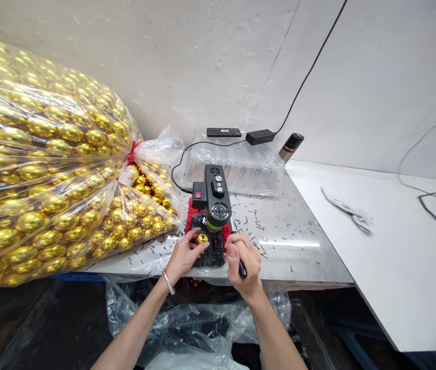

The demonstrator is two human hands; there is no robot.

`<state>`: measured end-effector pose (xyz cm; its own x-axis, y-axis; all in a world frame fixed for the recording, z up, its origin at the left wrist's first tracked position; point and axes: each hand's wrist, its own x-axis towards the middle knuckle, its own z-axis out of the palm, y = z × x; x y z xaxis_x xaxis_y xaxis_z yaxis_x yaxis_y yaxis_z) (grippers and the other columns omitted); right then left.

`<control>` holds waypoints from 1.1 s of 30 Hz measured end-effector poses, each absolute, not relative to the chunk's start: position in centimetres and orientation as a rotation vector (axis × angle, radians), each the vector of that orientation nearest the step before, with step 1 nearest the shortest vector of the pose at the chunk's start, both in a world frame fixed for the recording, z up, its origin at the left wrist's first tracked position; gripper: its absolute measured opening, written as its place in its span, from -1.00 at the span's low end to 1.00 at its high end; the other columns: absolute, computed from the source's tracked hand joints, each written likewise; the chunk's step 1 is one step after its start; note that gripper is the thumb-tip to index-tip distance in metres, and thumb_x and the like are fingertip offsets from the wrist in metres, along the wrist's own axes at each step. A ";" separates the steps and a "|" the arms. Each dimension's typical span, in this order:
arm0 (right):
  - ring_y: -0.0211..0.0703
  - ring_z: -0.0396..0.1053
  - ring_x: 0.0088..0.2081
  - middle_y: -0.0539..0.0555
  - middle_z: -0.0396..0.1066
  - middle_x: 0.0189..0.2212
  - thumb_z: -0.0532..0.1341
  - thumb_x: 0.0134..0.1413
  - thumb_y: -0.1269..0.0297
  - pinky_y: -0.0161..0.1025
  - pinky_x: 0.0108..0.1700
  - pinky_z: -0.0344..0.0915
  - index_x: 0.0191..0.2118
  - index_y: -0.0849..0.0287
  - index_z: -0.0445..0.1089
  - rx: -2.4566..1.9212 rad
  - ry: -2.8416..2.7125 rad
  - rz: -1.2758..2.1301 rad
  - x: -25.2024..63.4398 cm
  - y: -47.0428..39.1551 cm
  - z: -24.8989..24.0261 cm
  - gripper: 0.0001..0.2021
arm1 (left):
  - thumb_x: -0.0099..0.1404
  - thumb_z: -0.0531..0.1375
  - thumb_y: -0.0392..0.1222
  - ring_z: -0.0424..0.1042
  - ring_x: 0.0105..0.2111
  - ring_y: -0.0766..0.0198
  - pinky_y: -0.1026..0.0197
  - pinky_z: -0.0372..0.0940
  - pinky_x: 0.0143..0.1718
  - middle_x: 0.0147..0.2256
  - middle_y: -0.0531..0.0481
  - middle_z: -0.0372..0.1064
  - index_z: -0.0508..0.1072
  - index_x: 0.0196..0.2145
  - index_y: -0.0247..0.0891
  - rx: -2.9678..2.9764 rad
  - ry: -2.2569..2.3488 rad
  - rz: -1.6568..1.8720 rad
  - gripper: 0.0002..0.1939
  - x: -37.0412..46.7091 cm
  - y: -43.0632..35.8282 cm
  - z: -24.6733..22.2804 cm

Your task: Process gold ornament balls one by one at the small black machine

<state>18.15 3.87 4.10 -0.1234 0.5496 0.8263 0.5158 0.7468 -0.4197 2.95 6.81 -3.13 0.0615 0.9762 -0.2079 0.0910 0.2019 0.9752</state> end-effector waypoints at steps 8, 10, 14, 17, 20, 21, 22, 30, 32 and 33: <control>-0.21 0.28 -0.41 0.01 0.25 -0.57 0.02 0.13 0.56 -0.27 -0.41 0.22 -0.41 0.15 0.24 -0.836 -1.767 0.031 18.2 3.9 4.0 -0.81 | 0.20 0.21 -0.13 0.48 -0.25 0.09 0.11 0.33 -0.18 -0.25 -0.15 0.50 0.46 -0.09 -0.30 1.847 1.508 0.754 -0.67 3.0 7.4 -2.0; -0.20 0.29 -0.40 0.01 0.25 -0.58 0.01 0.14 0.56 -0.27 -0.41 0.22 -0.41 0.15 0.24 -0.832 -1.767 0.037 18.2 3.9 4.0 -0.80 | 0.20 0.20 -0.17 0.47 -0.21 0.08 0.11 0.32 -0.16 -0.21 -0.16 0.49 0.46 -0.11 -0.29 1.948 1.484 0.724 -0.71 3.0 7.5 -1.8; -0.21 0.29 -0.40 0.01 0.26 -0.57 0.02 0.13 0.57 -0.28 -0.41 0.22 -0.43 0.15 0.22 -0.848 -1.760 0.066 18.2 3.8 4.0 -0.79 | 0.23 0.19 -0.12 0.47 -0.24 0.12 0.15 0.32 -0.18 -0.20 -0.11 0.46 0.48 -0.11 -0.24 2.000 1.472 0.685 -0.72 3.0 7.8 -2.4; -0.21 0.29 -0.40 0.01 0.26 -0.55 0.02 0.13 0.56 -0.28 -0.41 0.23 -0.43 0.15 0.21 -0.851 -1.762 0.070 18.2 3.7 3.9 -0.80 | 0.24 0.19 -0.03 0.44 -0.19 0.11 0.12 0.30 -0.15 -0.14 -0.10 0.44 0.49 -0.09 -0.21 2.028 1.518 0.720 -0.68 3.0 7.9 -3.4; -0.21 0.29 -0.40 0.02 0.26 -0.54 0.01 0.14 0.54 -0.27 -0.40 0.23 -0.43 0.15 0.21 -0.861 -1.756 0.072 18.3 3.6 3.3 -0.81 | 0.23 0.22 0.01 0.38 -0.08 0.04 0.02 0.24 -0.05 -0.09 -0.13 0.44 0.50 -0.08 -0.20 2.089 1.545 0.810 -0.65 2.9 7.8 -4.6; -0.21 0.28 -0.40 0.03 0.27 -0.53 0.01 0.14 0.53 -0.27 -0.41 0.24 -0.43 0.15 0.22 -0.866 -1.753 0.071 18.3 3.6 3.0 -0.81 | 0.23 0.23 0.01 0.37 -0.07 0.03 0.01 0.22 -0.04 -0.09 -0.13 0.45 0.50 -0.07 -0.19 2.100 1.545 0.836 -0.64 2.9 7.8 -4.9; -0.22 0.27 -0.41 0.03 0.27 -0.51 0.00 0.15 0.52 -0.27 -0.41 0.24 -0.43 0.15 0.22 -0.869 -1.754 0.065 18.4 3.7 2.6 -0.81 | 0.22 0.23 0.01 0.36 -0.06 0.03 0.00 0.21 -0.04 -0.10 -0.13 0.45 0.50 -0.07 -0.18 2.105 1.540 0.852 -0.64 2.9 7.7 -5.1; -0.21 0.27 -0.43 0.02 0.26 -0.51 -0.07 0.21 0.44 -0.16 -0.31 0.30 -0.43 0.13 0.19 -0.834 -1.750 -0.029 18.3 4.1 -0.7 -0.78 | 0.22 0.24 0.02 0.34 -0.07 0.04 0.01 0.17 -0.06 -0.13 -0.13 0.46 0.50 -0.07 -0.18 2.095 1.534 0.872 -0.64 2.9 7.7 -5.4; -0.22 0.26 -0.44 0.02 0.26 -0.50 -0.08 0.23 0.43 -0.14 -0.27 0.31 -0.42 0.12 0.19 -0.841 -1.732 -0.041 18.3 4.2 -1.1 -0.78 | 0.22 0.24 0.03 0.35 -0.08 0.04 0.02 0.17 -0.07 -0.13 -0.13 0.46 0.50 -0.07 -0.18 2.104 1.537 0.866 -0.63 2.9 7.7 -5.3; -0.22 0.26 -0.44 0.02 0.26 -0.50 -0.08 0.23 0.42 -0.13 -0.24 0.32 -0.42 0.12 0.19 -0.837 -1.728 -0.046 18.3 4.2 -1.2 -0.77 | 0.22 0.24 0.03 0.35 -0.09 0.04 0.03 0.18 -0.07 -0.13 -0.13 0.46 0.50 -0.07 -0.18 2.114 1.536 0.862 -0.63 2.9 7.7 -5.3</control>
<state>18.29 4.23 -1.25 -0.0877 0.5044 0.8590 0.5490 0.7440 -0.3808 2.93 7.65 -5.26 0.2111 0.9447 0.2508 0.7066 -0.3248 0.6287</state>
